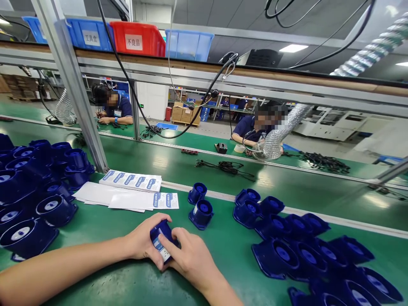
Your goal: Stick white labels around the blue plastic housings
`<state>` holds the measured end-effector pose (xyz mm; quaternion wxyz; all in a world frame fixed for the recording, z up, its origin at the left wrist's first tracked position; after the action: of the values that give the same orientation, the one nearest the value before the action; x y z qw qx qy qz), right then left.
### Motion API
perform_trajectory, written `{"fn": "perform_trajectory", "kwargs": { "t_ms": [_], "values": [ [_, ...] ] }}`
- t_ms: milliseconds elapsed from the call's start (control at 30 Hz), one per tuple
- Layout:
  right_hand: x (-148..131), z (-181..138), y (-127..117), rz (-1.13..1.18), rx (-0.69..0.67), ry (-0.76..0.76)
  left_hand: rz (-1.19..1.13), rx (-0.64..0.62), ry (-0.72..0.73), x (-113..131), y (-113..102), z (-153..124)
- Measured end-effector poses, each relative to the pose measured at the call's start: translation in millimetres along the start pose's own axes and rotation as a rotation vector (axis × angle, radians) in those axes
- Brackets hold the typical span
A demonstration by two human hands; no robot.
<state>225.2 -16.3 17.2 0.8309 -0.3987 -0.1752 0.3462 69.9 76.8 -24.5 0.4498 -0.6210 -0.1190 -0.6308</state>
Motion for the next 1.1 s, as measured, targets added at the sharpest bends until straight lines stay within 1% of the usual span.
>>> {"fn": "perform_trajectory", "kwargs": {
  "t_ms": [67,167,300,400,467,567,633,700,767,833,867,933,967,1033,1067,1100],
  "values": [
    [-1,0,-1,0.011,0.029,0.004,0.01,-0.001,-0.013,0,0,-1],
    [-4,-1,-3,0.036,0.052,-0.037,-0.005,-0.005,-0.018,4,-1,-1],
    [-6,-4,-5,0.071,0.032,-0.081,-0.021,-0.005,-0.048,9,-3,-1],
    [-6,-7,-10,0.104,0.011,-0.106,-0.019,-0.006,-0.054,10,-3,-1],
    [-8,-9,-18,0.121,0.024,-0.152,-0.036,0.0,-0.065,8,-4,-1],
    [-8,-9,-26,0.083,0.074,-0.195,-0.151,0.033,-0.125,0,-4,-1],
    [-7,-6,-24,0.04,0.088,-0.178,-0.236,0.076,-0.126,-4,-4,0],
    [-5,-1,-19,-0.01,0.103,-0.159,-0.317,0.087,-0.115,-5,-2,-1],
    [-2,2,-14,-0.055,0.119,-0.134,-0.401,0.031,-0.126,-3,3,-2],
    [8,1,-13,-0.052,0.152,-0.036,-0.43,-0.059,-0.127,4,9,-4],
    [15,-1,-14,-0.035,0.163,0.031,-0.393,-0.081,-0.11,8,10,-5],
    [30,-7,-19,-0.028,0.169,0.153,-0.185,-0.046,-0.056,19,8,-9],
    [36,-11,-21,-0.05,0.157,0.186,-0.024,-0.009,-0.024,24,7,-12],
    [46,-15,-24,-0.129,0.1,0.213,0.372,0.055,0.007,32,5,-17],
    [50,-16,-24,-0.168,0.071,0.226,0.574,0.07,-0.013,34,4,-18],
    [54,-17,-24,-0.203,0.048,0.24,0.76,0.076,-0.065,34,4,-19]
  ]
}}
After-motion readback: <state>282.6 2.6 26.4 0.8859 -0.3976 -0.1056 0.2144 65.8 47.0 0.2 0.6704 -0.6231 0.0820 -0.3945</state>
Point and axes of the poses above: each hand's wrist, its own z-axis towards the middle knuckle, its own y-axis out of the palm, x = y × z, the point moved 5 cm from there along z, towards the middle knuckle, and after that the axes turned 2 degrees about x, right-handed, at the moved point
